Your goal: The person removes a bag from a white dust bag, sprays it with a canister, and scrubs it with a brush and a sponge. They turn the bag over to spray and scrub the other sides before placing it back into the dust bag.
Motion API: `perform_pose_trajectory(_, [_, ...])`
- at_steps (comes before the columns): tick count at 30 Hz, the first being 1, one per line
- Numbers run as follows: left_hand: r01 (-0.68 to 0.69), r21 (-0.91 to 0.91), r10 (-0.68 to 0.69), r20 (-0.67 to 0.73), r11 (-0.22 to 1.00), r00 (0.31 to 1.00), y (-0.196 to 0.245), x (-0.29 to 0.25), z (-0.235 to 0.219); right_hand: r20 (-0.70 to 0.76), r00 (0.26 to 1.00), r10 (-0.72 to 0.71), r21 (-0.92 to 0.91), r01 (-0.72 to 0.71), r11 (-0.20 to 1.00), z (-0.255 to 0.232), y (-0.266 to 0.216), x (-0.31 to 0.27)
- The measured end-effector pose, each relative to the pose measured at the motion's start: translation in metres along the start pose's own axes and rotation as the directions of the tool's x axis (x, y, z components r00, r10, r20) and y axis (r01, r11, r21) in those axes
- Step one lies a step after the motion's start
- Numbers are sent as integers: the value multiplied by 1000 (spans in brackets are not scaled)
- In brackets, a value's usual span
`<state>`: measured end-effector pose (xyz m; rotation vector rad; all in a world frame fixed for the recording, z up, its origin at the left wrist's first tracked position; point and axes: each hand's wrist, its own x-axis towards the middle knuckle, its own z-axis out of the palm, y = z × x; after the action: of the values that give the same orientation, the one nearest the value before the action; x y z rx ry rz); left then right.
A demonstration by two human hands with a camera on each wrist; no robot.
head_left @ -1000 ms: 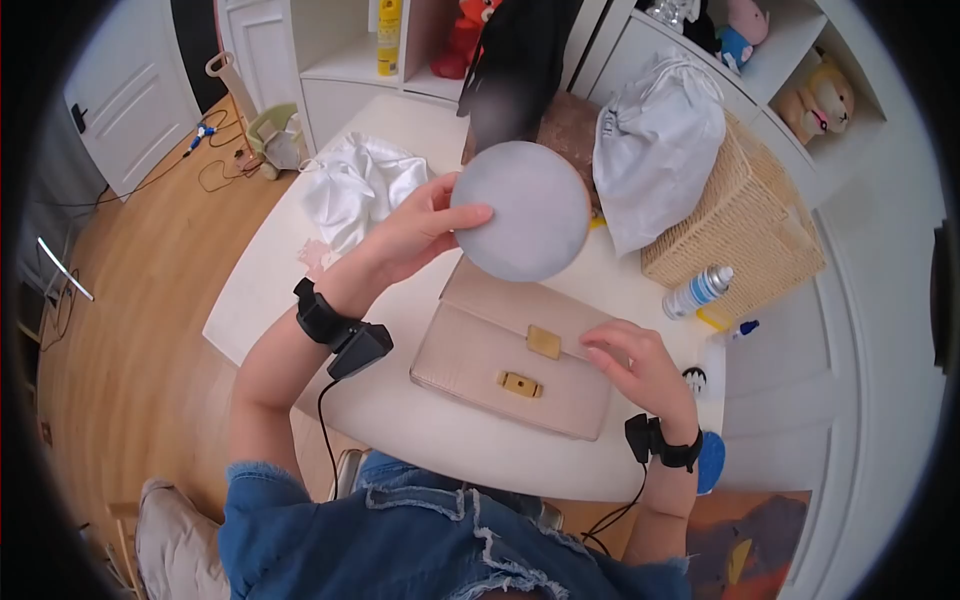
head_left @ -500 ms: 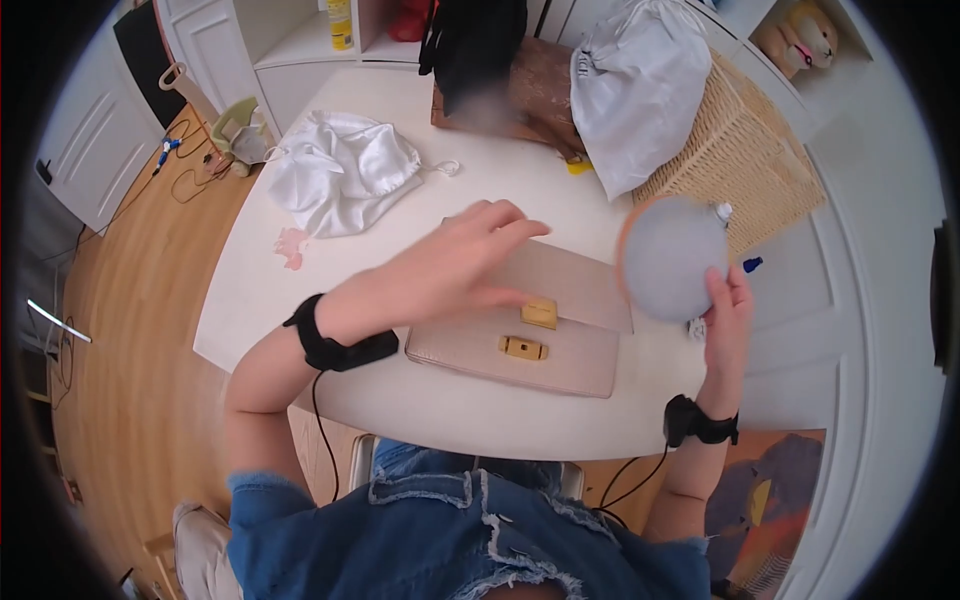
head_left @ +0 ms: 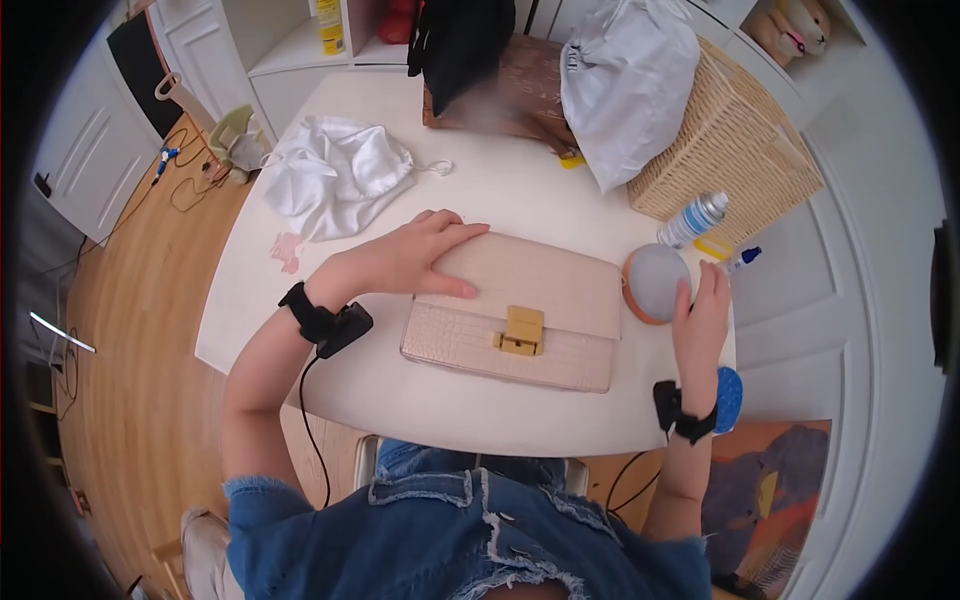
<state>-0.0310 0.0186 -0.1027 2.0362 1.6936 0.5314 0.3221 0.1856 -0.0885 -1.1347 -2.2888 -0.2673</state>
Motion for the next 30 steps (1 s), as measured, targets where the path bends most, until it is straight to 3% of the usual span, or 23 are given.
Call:
perform_pose_trajectory(1, [14, -19, -14, -23, 1000, 1000, 0, -3, 1, 61, 998, 27, 105, -33, 994, -17, -22, -4])
perform_pose_trajectory(3, [28, -41, -29, -41, 999, 999, 3, -11, 5, 160, 984, -79, 251, 36, 967, -39, -52, -30])
perform_pose_trajectory(7, [83, 28, -79, -124, 996, 989, 20, -35, 10, 381, 878, -288, 529, 49, 847, -62, -103, -73])
perform_pose_trajectory(8, [125, 42, -116, -159, 991, 980, 24, -41, 12, 389, 878, -280, 530, 36, 847, -56, -109, -79])
perform_pose_trajectory(10, [142, 55, -129, -193, 988, 973, 31, -51, 18, 320, 863, -390, 529, 178, 830, -34, -117, -90])
perform_pose_trajectory(15, [185, 106, -145, -305, 977, 941, 39, -61, 27, 315, 823, -473, 413, 330, 849, 3, -114, -94])
perform_pose_trajectory(20, [376, 233, -290, -331, 897, 898, 56, -57, 39, 317, 751, -580, 502, 386, 774, 19, -82, -39])
perform_pose_trajectory(22, [371, 276, -275, -331, 887, 903, 64, -56, 42, 272, 712, -647, 596, 403, 694, 33, -68, -13])
perform_pose_trajectory(26, [350, 337, -264, -276, 874, 924, 91, -62, 52, 202, 766, -610, 702, 320, 636, 58, -54, 16])
perform_pose_trajectory(28, [324, 373, -252, -230, 869, 940, 106, -65, 47, 243, 817, -522, 832, 101, 545, 61, -53, 21])
perform_pose_trajectory(30, [288, 337, -281, -72, 896, 957, 109, -64, 41, 255, 854, -453, 806, 71, 587, 44, -65, 3])
